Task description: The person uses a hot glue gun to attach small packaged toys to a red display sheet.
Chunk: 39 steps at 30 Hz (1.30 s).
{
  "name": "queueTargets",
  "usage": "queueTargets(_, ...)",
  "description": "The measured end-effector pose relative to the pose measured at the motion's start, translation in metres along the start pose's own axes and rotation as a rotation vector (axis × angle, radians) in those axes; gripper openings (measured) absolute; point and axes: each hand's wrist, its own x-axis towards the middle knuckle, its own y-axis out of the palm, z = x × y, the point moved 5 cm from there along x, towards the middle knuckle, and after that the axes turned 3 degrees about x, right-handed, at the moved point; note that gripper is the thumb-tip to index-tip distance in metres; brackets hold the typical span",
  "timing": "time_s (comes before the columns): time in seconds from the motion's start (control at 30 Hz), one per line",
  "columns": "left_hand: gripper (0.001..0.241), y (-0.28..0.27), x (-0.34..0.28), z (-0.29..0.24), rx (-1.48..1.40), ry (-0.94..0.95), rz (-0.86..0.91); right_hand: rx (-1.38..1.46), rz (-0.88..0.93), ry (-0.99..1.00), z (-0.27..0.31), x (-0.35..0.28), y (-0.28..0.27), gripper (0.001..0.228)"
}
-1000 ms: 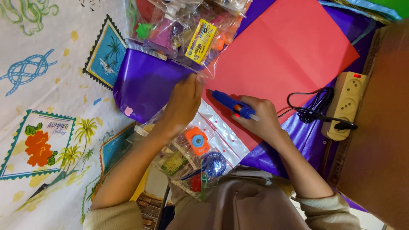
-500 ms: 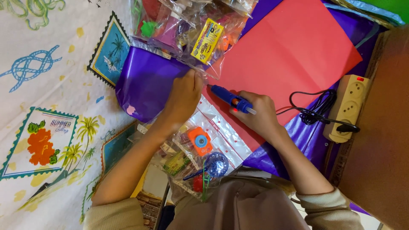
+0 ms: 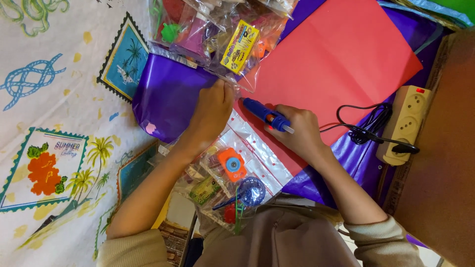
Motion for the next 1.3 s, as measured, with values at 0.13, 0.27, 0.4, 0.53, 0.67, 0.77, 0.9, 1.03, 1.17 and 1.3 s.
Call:
queueTargets(0.13, 0.037, 0.001, 0.000, 0.002, -0.001, 0.014, -0.001, -0.020, -0.010, -0.008, -0.005, -0.001, 0.004, 0.039)
queueTargets(0.27, 0.038, 0.000, 0.003, 0.002, -0.041, 0.018, 0.007, -0.035, -0.008, -0.016, -0.004, 0.000, 0.004, 0.039)
queueTargets(0.4, 0.039, 0.001, 0.004, 0.004, -0.050, 0.031, -0.008, -0.044, -0.012, -0.010, -0.004, -0.001, 0.004, 0.037)
queueTargets(0.53, 0.041, -0.001, 0.002, -0.003, 0.005, 0.019, -0.004, -0.061, 0.000, -0.015, -0.007, 0.000, 0.004, 0.039)
queueTargets(0.67, 0.041, 0.000, 0.003, -0.002, 0.032, 0.016, -0.021, -0.056, 0.001, -0.019, -0.007, 0.001, 0.005, 0.039)
queueTargets(0.77, 0.040, 0.000, 0.003, -0.003, 0.032, 0.015, -0.027, -0.061, 0.002, -0.016, -0.006, 0.001, 0.004, 0.038)
queueTargets(0.9, 0.039, 0.000, 0.003, 0.000, 0.004, -0.001, -0.016, -0.066, -0.007, -0.005, -0.008, 0.001, 0.004, 0.036)
queueTargets(1.03, 0.040, -0.001, 0.002, -0.004, 0.005, 0.016, -0.027, -0.052, -0.006, -0.004, -0.007, 0.000, 0.004, 0.036)
queueTargets(1.17, 0.040, 0.000, 0.001, -0.005, 0.017, 0.026, -0.037, -0.054, 0.003, -0.002, -0.004, 0.000, 0.001, 0.037)
queueTargets(1.3, 0.039, 0.001, 0.002, -0.002, 0.010, 0.038, -0.038, -0.048, 0.013, 0.006, -0.007, -0.002, 0.002, 0.037)
